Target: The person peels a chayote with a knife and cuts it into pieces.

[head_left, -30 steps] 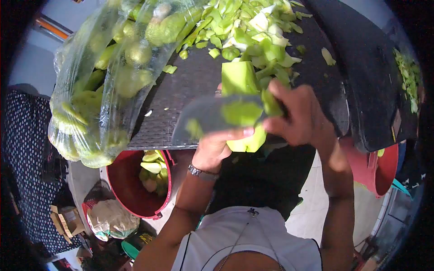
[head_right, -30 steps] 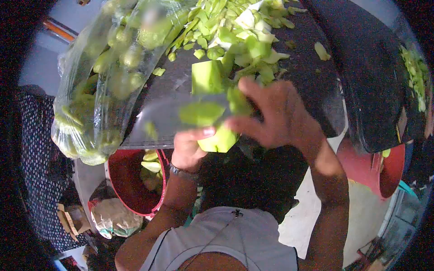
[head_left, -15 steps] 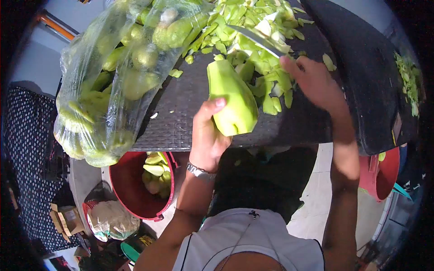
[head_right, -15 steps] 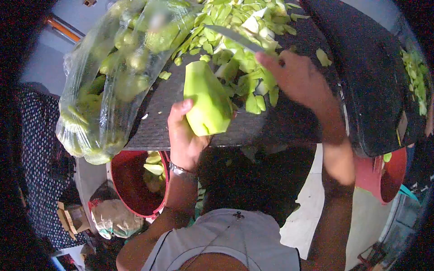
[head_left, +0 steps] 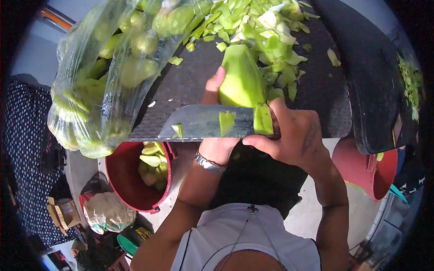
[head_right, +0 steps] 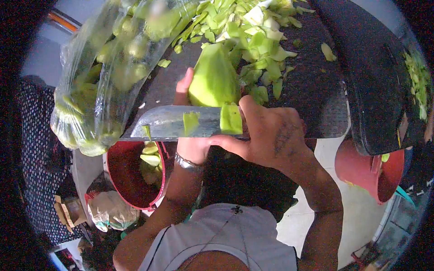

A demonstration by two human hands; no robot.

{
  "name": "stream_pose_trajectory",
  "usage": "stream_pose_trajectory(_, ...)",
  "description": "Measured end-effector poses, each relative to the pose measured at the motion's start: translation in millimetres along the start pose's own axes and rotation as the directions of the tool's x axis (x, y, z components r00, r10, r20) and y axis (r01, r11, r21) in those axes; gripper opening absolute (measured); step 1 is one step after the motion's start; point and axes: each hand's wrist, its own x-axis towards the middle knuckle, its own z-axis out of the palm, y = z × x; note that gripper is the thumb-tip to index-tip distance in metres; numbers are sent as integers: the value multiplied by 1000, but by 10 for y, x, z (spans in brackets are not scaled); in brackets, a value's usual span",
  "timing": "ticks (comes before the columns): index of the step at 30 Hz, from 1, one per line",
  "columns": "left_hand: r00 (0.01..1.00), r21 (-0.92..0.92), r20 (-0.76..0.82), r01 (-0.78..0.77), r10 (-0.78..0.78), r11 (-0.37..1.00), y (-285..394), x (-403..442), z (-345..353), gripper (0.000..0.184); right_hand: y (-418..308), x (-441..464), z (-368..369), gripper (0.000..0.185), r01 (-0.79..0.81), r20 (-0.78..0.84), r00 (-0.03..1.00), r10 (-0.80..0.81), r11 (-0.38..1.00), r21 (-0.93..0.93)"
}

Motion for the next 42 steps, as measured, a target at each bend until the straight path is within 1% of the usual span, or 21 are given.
stream_pose_trajectory(2, 1000, -27, 25, 16, -15, 999, -2, 39, -77, 55, 4, -10, 12, 60, -5, -7, 1000, 5, 1000, -11)
stream_pose_trajectory(5, 998, -122, 38, 54, -50, 991, 2, 50, -110, 54, 58, -7, 20, 63, 55, -28, 998, -57, 997, -56)
stream_pose_trajectory(8, 1000, -81, 24, 19, -17, 997, 28, 9, -102, 54, 147, 10, -30, 66, 52, -35, 998, -54, 996, -66)
stream_pose_trajectory(11, 999, -38, 27, -22, 23, 999, 11, -33, -66, 55, 335, -28, -76, 71, 60, 3, 998, -60, 996, -67)
stream_pose_trajectory(12, 998, -37, 63, 6, -3, 999, 21, 4, -121, 56, 342, -33, -83, 75, 63, -13, 998, -65, 996, -69)
stream_pose_trajectory(15, 994, -43, 111, 14, -9, 999, -21, 14, -168, 58, 282, -56, -61, 75, 33, -2, 999, -33, 994, -109)
stream_pose_trajectory(18, 991, -16, 129, 30, -28, 999, 2, -72, -113, 58, 298, -39, -48, 73, 87, -42, 995, -91, 992, -90)
stream_pose_trajectory(21, 987, -103, 156, 59, -43, 993, -24, -86, -173, 58, 306, 46, -78, 71, 158, -31, 986, -163, 979, -125)
stream_pose_trajectory(22, 990, -69, 142, 33, -23, 997, -31, -103, -165, 57, 330, 68, -61, 71, 167, -39, 984, -172, 980, -108)
stream_pose_trajectory(24, 996, -48, 79, 40, -37, 998, -32, -138, -131, 57, 366, 70, -15, 72, 176, -53, 982, -180, 982, -74)
stream_pose_trajectory(25, 998, -41, 57, 38, -36, 998, -33, -119, -115, 57, 353, 73, -1, 72, 145, -42, 988, -148, 987, -68)
stream_pose_trajectory(27, 997, -75, 61, 52, -47, 996, -51, -102, -113, 56, 273, 52, 50, 73, 74, -10, 997, -75, 996, -45)
stream_pose_trajectory(28, 997, -90, 62, 60, -54, 994, -56, -94, -117, 56, 269, 64, 48, 74, 84, -9, 996, -84, 995, -50)
stream_pose_trajectory(30, 998, -78, 57, 21, -17, 997, -36, -104, -153, 56, 268, 100, 44, 75, 102, -5, 995, -102, 993, -53)
stream_pose_trajectory(33, 998, -24, 34, -43, 44, 999, 34, -60, -247, 55, 494, 69, -2, 77, -1, 36, 999, 5, 995, -96)
stream_pose_trajectory(34, 996, 15, 41, -75, 74, 997, 51, -70, -243, 54, 549, 69, -1, 78, -25, 48, 998, 28, 997, -77)
stream_pose_trajectory(37, 993, 14, -74, -93, 94, 996, -37, -34, -329, 56, 411, 52, 52, 77, -37, 22, 999, 39, 996, -76)
stream_pose_trajectory(38, 999, -15, -27, -48, 47, 999, -69, -24, -347, 53, 420, 69, 35, 76, -13, 17, 1000, 14, 998, -62)
stream_pose_trajectory(40, 994, -119, 73, -66, 75, 991, -75, -54, -433, 52, 452, 119, 10, 75, 37, 5, 999, -36, 999, -29)
stream_pose_trajectory(42, 998, -143, 20, -55, 59, 988, 12, -51, -507, 52, 533, 75, -37, 75, -38, 75, 996, 40, 999, -28)
